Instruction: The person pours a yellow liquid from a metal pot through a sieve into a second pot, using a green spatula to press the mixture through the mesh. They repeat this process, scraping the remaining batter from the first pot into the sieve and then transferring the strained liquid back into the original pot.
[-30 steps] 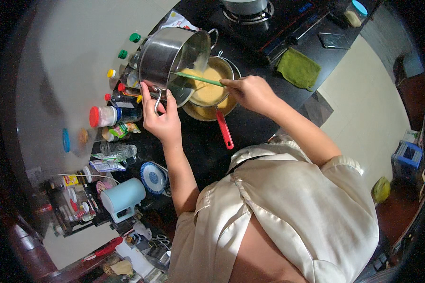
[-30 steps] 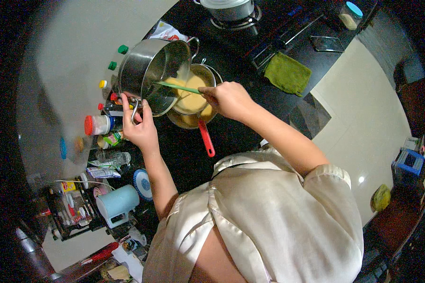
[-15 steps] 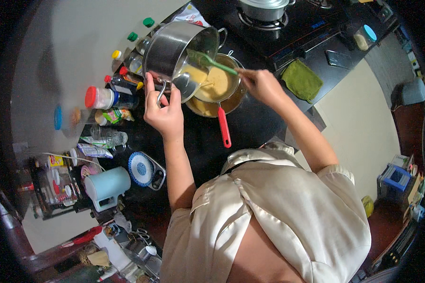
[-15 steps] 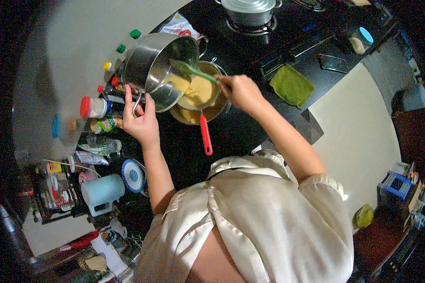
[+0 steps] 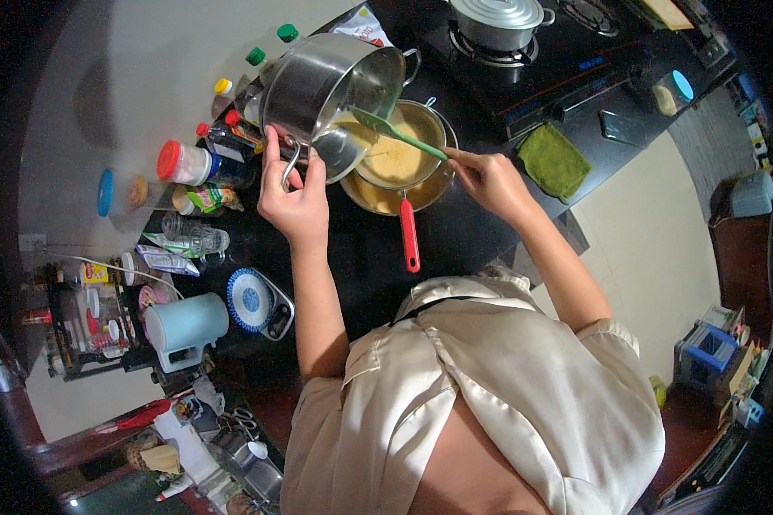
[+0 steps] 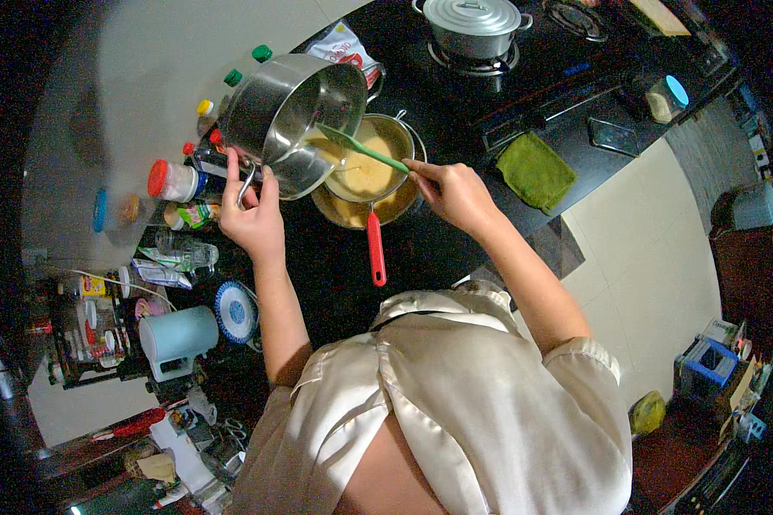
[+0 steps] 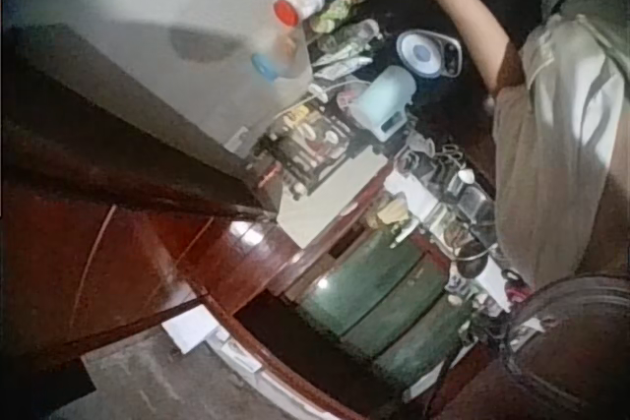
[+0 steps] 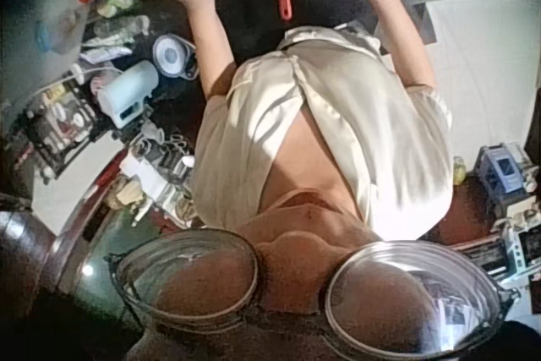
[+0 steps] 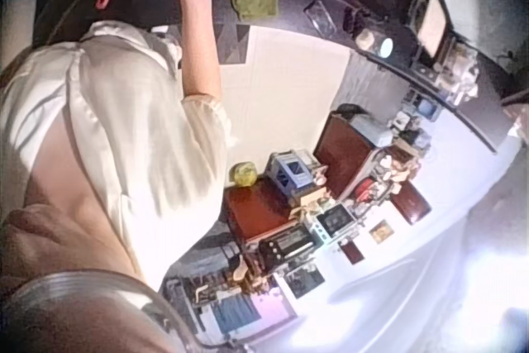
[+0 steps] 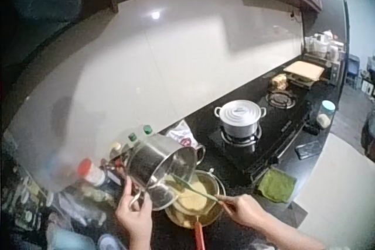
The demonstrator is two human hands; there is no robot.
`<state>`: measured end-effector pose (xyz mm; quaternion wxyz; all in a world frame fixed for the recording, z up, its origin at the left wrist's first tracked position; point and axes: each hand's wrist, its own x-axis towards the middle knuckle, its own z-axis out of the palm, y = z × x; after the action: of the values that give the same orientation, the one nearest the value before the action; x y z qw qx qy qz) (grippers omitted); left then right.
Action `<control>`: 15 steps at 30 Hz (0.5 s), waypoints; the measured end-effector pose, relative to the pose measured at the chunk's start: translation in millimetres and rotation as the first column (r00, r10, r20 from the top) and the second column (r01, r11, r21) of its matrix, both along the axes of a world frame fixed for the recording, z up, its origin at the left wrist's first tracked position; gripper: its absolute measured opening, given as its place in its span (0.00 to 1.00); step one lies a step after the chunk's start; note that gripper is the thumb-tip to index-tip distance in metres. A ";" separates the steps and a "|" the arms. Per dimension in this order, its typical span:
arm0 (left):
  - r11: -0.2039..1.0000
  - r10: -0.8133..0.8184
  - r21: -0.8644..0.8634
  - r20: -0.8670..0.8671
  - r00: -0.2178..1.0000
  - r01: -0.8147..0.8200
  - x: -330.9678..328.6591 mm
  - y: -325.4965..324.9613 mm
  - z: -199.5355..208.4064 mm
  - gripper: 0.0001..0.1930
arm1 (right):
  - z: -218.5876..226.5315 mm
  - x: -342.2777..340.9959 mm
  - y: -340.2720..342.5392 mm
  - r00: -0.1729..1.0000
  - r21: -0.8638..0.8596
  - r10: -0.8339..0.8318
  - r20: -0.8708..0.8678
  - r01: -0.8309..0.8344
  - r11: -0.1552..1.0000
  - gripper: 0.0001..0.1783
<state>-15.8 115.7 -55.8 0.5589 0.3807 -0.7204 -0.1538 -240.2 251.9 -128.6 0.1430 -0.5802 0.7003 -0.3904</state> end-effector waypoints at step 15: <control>0.984 -0.016 -0.176 0.097 0.995 0.033 -0.4 7.5 -8.2 0.11 | 24.5 -17.0 -26.2 0.981 -0.158 -0.174 0.089 0.186 0.970 0.14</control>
<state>-16.3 123.2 -64.0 0.5537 0.3274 -0.7617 -0.0779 -257.1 225.7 -104.2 0.0845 -0.5092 0.7094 -0.4800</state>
